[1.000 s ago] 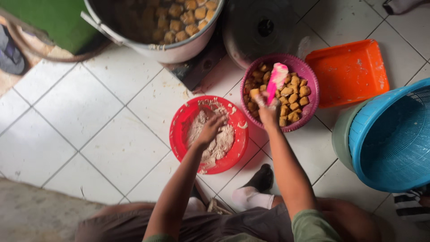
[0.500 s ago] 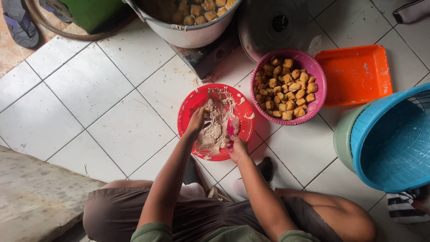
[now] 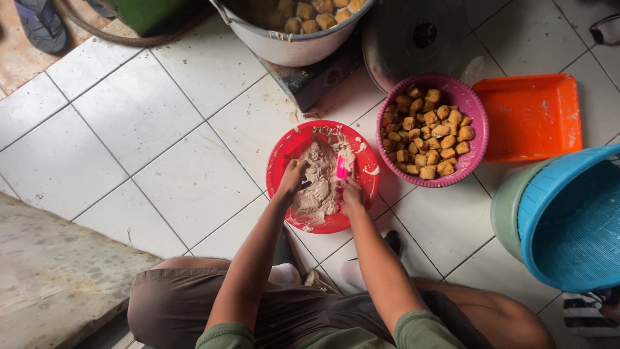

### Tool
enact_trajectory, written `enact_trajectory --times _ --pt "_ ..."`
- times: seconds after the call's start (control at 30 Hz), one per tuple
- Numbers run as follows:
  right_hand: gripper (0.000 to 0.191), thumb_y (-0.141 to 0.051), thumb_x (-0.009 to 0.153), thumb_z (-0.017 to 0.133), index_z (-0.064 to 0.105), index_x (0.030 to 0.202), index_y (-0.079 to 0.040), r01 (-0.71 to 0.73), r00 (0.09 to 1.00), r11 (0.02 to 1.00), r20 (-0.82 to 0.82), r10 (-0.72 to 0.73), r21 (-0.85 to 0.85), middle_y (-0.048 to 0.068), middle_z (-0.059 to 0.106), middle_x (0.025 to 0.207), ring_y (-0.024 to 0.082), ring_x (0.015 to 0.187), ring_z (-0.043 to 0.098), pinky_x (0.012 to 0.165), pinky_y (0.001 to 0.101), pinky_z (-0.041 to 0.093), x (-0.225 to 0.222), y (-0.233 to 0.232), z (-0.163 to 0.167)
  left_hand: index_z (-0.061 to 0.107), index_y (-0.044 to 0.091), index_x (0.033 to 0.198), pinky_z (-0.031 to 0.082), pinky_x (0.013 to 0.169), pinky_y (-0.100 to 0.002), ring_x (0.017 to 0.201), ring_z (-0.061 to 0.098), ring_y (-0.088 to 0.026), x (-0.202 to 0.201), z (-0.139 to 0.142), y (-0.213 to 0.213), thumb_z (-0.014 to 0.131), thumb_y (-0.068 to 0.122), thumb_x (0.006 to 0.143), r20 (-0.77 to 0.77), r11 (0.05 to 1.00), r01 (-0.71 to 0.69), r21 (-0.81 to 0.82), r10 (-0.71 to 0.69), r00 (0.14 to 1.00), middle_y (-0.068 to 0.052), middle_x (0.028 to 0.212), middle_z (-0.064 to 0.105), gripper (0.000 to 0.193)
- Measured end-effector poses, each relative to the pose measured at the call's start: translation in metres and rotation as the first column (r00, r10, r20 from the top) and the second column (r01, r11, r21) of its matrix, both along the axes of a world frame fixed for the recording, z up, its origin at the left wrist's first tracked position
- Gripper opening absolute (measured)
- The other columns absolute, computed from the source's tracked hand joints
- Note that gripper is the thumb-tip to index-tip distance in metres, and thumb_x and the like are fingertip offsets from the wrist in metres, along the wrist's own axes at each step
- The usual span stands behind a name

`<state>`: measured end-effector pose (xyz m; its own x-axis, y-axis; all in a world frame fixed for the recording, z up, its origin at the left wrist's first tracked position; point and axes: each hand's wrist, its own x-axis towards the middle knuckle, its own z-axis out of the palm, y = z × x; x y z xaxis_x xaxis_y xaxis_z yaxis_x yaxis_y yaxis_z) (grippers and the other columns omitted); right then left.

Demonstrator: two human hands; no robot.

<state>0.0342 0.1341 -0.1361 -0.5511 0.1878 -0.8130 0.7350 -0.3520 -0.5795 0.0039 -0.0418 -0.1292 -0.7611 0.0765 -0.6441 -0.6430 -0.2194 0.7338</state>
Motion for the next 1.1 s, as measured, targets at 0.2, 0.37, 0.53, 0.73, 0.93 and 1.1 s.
enact_trajectory --times 0.2,0.37,0.53,0.73,0.93,1.1 --pt "0.008 -0.016 0.103 0.054 0.059 0.110 -0.015 -0.174 0.925 0.983 -0.350 0.147 -0.049 -0.001 0.059 0.076 0.009 0.058 0.054 0.049 0.0236 0.039 0.003 0.021 -0.005 0.061 0.009 0.119 0.043 0.065 -0.029 0.072 0.043 -0.011 0.006 -0.025 0.006 0.032 0.036 0.111 -0.077 0.996 0.080 0.028 -0.078 0.994 0.000 0.085 0.044 0.040" --pt "0.009 -0.020 0.102 0.064 0.059 0.108 -0.015 -0.303 0.814 0.950 -0.499 0.299 0.075 -0.008 0.047 0.072 0.001 0.054 0.039 0.046 0.0200 0.028 0.019 0.026 0.025 0.058 0.010 0.142 0.046 0.072 -0.026 0.083 0.053 -0.008 0.011 -0.018 0.024 0.045 0.017 0.106 -0.235 0.979 0.126 0.159 -0.086 0.968 0.001 0.095 0.056 0.039" --pt "0.015 -0.019 0.098 0.073 0.061 0.105 -0.013 -0.237 0.803 0.969 -0.576 0.153 -0.073 -0.009 0.042 0.068 0.000 0.050 0.033 0.044 0.0192 0.024 0.016 0.034 0.051 0.052 0.012 0.143 0.058 0.088 -0.029 0.095 0.063 -0.011 0.017 0.040 0.037 0.073 -0.007 0.085 -0.564 0.989 0.137 -0.054 -0.144 0.813 -0.001 0.100 0.061 0.065" --pt "0.025 -0.020 0.092 0.076 0.065 0.113 -0.013 -0.300 0.748 0.950 -0.639 0.181 -0.082 -0.008 0.058 0.078 0.000 0.057 0.042 0.048 0.0188 0.030 0.013 0.055 0.049 0.056 0.013 0.141 0.061 0.086 -0.029 0.094 0.074 -0.013 0.025 0.121 0.042 0.075 -0.004 0.084 -0.702 0.897 0.172 -0.406 -0.427 0.570 -0.002 0.101 0.074 0.062" --pt "0.030 -0.027 0.094 0.076 0.065 0.114 -0.007 -0.254 0.652 0.965 -0.749 0.119 -0.068 -0.004 0.060 0.076 0.003 0.058 0.047 0.050 0.0196 0.035 0.017 0.066 0.050 0.068 0.015 0.126 0.056 0.081 -0.037 0.089 0.067 -0.024 0.044 0.145 0.045 0.073 0.000 0.084 -0.732 0.727 -0.119 -0.676 -0.645 0.219 -0.007 0.091 0.068 0.044" --pt "0.029 -0.022 0.092 0.079 0.063 0.111 -0.008 -0.173 0.702 0.984 -0.707 0.086 -0.052 -0.005 0.062 0.078 0.002 0.057 0.047 0.050 0.0185 0.035 0.023 0.062 0.077 0.061 0.003 0.111 0.055 0.078 -0.036 0.086 0.065 -0.020 0.054 0.132 0.059 0.079 0.013 0.088 -0.779 0.876 -0.061 -0.478 -0.391 0.490 -0.010 0.092 0.065 0.031"
